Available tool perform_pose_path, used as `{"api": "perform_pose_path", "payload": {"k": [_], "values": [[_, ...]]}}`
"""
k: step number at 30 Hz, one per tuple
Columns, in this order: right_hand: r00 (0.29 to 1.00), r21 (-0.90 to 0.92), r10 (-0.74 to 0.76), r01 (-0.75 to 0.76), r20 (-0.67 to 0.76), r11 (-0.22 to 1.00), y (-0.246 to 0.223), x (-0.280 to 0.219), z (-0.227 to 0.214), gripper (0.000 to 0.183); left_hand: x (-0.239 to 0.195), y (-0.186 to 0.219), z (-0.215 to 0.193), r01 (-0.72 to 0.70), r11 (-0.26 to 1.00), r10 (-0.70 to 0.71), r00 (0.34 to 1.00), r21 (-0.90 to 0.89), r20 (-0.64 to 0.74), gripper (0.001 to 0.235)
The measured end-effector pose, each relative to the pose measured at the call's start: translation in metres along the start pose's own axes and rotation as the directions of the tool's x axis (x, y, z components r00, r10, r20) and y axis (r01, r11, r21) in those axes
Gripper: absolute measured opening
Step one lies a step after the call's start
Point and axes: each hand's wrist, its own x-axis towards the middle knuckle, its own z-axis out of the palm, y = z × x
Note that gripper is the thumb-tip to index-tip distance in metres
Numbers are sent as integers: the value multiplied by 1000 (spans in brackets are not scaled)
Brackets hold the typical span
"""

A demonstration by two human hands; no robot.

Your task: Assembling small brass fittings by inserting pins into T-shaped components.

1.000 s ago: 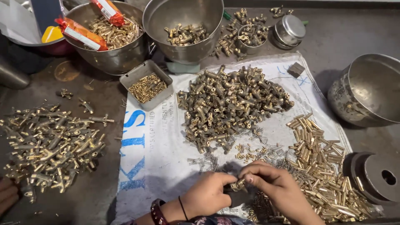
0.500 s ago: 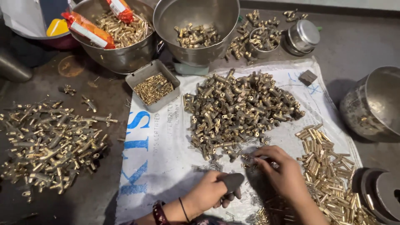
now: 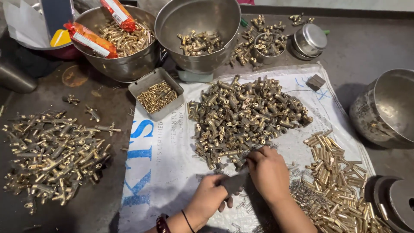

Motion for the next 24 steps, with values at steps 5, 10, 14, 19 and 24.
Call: {"api": "perform_pose_path", "payload": {"k": [5,10,14,19,24], "values": [[996,312,88,-83,-3,946,-4,-24,-3,13,2,26,-2,244,939,-270,959,-241,-82,53],[986,592,-113,164,-124,789,-16,-63,-2,17,15,-6,-10,296,855,-300,952,-426,59,58],[974,504,-158,218,-161,836,-24,-67,-5,19,16,-20,-7,198,916,-207,978,-350,10,31],[975,476,-155,214,-160,853,-24,-73,-2,18,0,0,2,201,942,-219,975,-271,-38,27],[994,572,-108,75,24,817,-13,-79,-3,17,8,-36,-13,120,986,-112,991,-119,72,28]]}}
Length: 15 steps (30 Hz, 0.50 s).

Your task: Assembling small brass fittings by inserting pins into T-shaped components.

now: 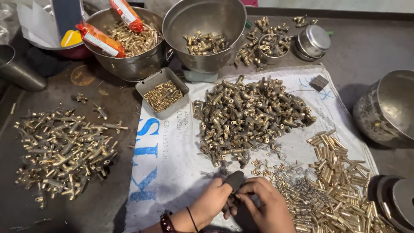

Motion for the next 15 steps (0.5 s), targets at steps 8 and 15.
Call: {"api": "perform_pose_path", "payload": {"k": [8,15], "values": [[955,293,279,-295,96,909,30,29,-27,14,7,11,-119,-227,891,240,971,394,16,23],[965,-218,232,-254,-120,942,3,63,-11,31,-140,165,-177,481,177,724,527,859,-445,31]]}}
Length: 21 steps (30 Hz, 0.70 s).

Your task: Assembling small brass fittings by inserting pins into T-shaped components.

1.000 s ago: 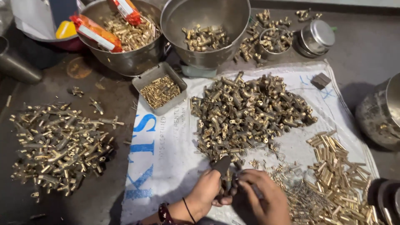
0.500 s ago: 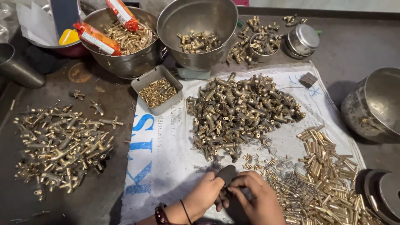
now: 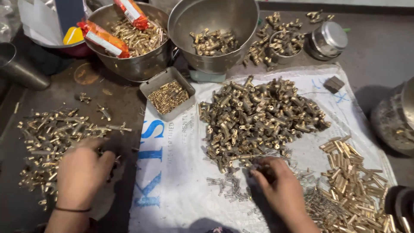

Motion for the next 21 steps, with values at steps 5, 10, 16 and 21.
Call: {"api": "perform_pose_path", "payload": {"k": [5,10,16,21], "values": [[998,49,5,-8,64,999,10,-5,3,26,-34,83,48,-230,847,220,972,-480,-76,38],[982,444,84,-153,172,883,12,-33,-11,23,-96,191,70,-436,519,617,786,-736,-30,67],[993,219,-64,84,-100,972,-17,-30,-19,20,-120,188,94,-230,527,757,564,-818,329,39],[755,-76,-656,653,-20,754,-60,6,19,24,-134,176,140,-371,486,874,198,-791,444,31]]}}
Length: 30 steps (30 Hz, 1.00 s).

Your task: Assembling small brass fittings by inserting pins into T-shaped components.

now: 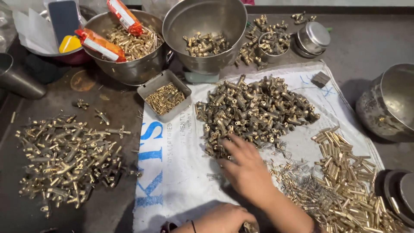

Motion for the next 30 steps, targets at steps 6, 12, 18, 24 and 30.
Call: {"api": "perform_pose_path", "payload": {"k": [6,12,18,24,30], "values": [[959,-263,-156,218,237,940,-6,20,37,28,1,-44,13,55,997,-54,998,47,-8,27],[964,-224,-190,229,184,947,-4,13,37,25,-6,-19,-18,272,960,-276,959,71,64,26],[958,-314,-97,183,269,932,-4,14,47,30,2,9,-47,302,947,-312,946,106,94,31],[990,-318,9,38,143,947,-5,6,35,25,3,37,-44,327,929,-355,919,170,169,41],[630,671,770,-614,98,417,54,-66,-49,24,60,33,-41,146,982,-136,987,118,-89,35]]}}
